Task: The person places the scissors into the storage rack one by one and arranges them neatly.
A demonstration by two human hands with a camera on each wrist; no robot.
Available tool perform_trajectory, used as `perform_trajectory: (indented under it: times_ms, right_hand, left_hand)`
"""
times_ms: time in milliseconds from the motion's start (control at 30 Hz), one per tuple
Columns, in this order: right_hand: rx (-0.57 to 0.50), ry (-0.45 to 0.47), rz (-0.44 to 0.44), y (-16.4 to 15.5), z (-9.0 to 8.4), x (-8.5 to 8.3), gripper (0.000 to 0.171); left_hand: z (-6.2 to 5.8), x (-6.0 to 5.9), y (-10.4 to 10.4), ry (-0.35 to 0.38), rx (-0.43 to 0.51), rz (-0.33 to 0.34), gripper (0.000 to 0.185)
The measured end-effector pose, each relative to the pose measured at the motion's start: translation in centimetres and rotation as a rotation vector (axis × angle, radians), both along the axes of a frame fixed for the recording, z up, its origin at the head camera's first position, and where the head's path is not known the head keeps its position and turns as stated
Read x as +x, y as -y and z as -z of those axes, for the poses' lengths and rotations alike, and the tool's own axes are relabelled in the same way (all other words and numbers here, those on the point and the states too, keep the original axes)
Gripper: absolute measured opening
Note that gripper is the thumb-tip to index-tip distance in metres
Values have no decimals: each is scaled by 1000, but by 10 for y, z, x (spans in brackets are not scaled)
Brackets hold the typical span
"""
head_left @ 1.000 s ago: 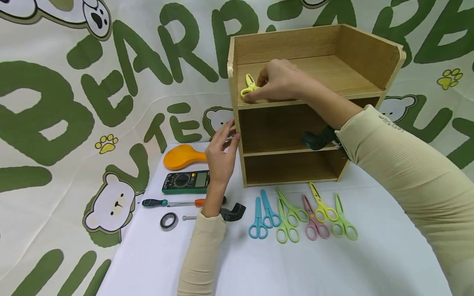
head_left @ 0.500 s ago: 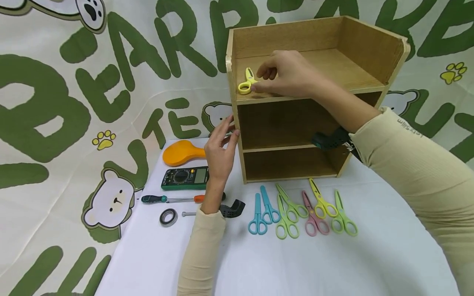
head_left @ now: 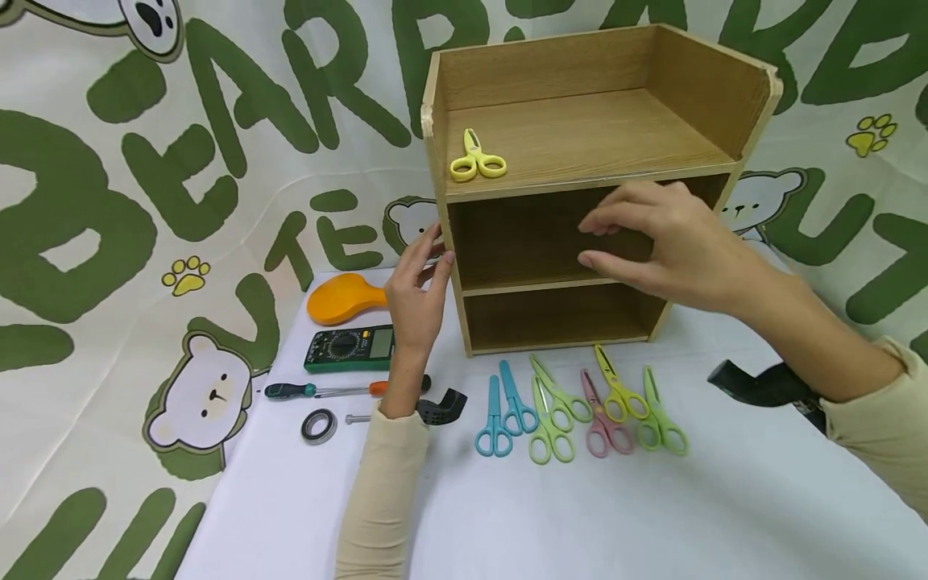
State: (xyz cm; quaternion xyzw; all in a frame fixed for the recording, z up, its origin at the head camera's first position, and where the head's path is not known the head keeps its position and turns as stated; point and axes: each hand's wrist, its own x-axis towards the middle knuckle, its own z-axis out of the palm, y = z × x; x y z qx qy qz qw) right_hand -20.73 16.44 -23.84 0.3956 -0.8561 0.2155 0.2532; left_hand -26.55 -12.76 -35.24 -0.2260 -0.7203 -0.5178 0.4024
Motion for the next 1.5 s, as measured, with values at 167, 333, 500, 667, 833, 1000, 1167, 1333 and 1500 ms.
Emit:
perform_trajectory:
  times_ms: [167, 333, 500, 667, 833, 1000, 1167, 1333, 1500]
  right_hand:
    - [25, 27, 52, -22, 45, 22, 35]
    - [67, 85, 127, -39, 91, 37, 36]
    - [82, 145, 204, -56, 132, 47, 35]
    - [130, 217, 292, -69, 165, 57, 36]
    - [193, 297, 367, -77, 186, 68, 44]
    - [238, 354, 416, -80, 202, 76, 54]
    - [295, 377, 448, -80, 216, 79, 61]
    - [304, 342, 472, -77, 227, 80, 63]
    - [281, 354, 524, -76, 230, 81, 60]
  left_hand:
    - [-8, 11, 1, 22, 5, -17, 42]
    - [6, 0, 9, 42, 12, -35, 43]
    - [15, -6, 13, 44, 14, -25, 43]
    - [15, -7, 13, 25, 13, -16, 43]
    - [13, -6, 13, 28, 11, -24, 43]
    - [12, -7, 11, 27, 12, -32, 44]
    - [13, -7, 9, 24, 14, -26, 44]
    - [13, -6, 7, 35, 19, -24, 43]
    - [11, -7, 4, 17, 21, 12, 43]
